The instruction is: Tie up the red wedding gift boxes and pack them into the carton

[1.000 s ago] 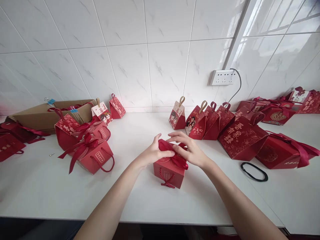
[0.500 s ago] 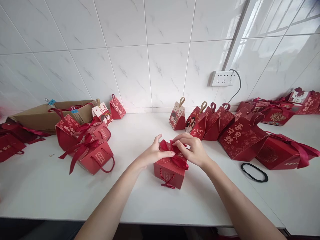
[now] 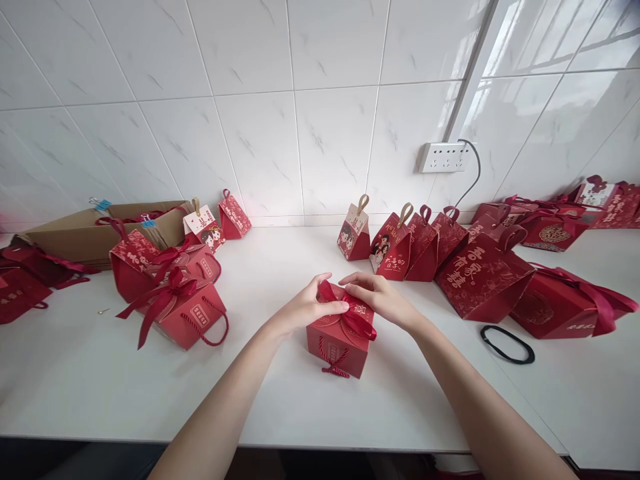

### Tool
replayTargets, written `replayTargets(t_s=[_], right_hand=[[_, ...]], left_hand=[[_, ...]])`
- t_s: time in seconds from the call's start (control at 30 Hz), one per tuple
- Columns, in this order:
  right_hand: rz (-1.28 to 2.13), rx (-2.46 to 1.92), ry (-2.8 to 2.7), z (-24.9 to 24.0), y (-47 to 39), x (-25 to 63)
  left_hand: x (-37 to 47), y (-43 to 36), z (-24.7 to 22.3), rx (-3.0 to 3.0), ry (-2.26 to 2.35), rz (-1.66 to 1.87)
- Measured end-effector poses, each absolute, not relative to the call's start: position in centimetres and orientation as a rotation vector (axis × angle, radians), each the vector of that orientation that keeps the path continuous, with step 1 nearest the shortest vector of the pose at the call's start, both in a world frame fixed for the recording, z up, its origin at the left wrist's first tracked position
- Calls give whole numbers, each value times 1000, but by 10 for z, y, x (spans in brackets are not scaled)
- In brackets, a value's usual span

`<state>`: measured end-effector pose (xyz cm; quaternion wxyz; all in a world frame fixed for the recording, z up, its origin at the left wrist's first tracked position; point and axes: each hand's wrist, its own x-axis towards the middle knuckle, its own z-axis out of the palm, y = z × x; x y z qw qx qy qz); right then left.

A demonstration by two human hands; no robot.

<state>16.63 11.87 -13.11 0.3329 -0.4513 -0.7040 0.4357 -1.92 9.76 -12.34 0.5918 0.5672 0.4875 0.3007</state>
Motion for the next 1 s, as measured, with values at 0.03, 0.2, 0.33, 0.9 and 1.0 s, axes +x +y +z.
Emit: replayTargets(t_s=[0.03,0.2,0.33,0.9,1.0], right_hand=[[1192,-1189,-1826,-131,119,167],[1289,-1295,-1707,-130,121,168],[1361,-1260,-1586,-133,123,170],[1913,-393,-2053,-144,134,200],[1911,-405,-2132,-141,130,197]], left_hand=[[-19,98,-123,1323,1136,694],[-18,97,-121,1325,1117,677],[-17,98,-122,1326,1122,693],[-27,100,-126,1339,933,563],[-29,99,-124,1334,918,530]])
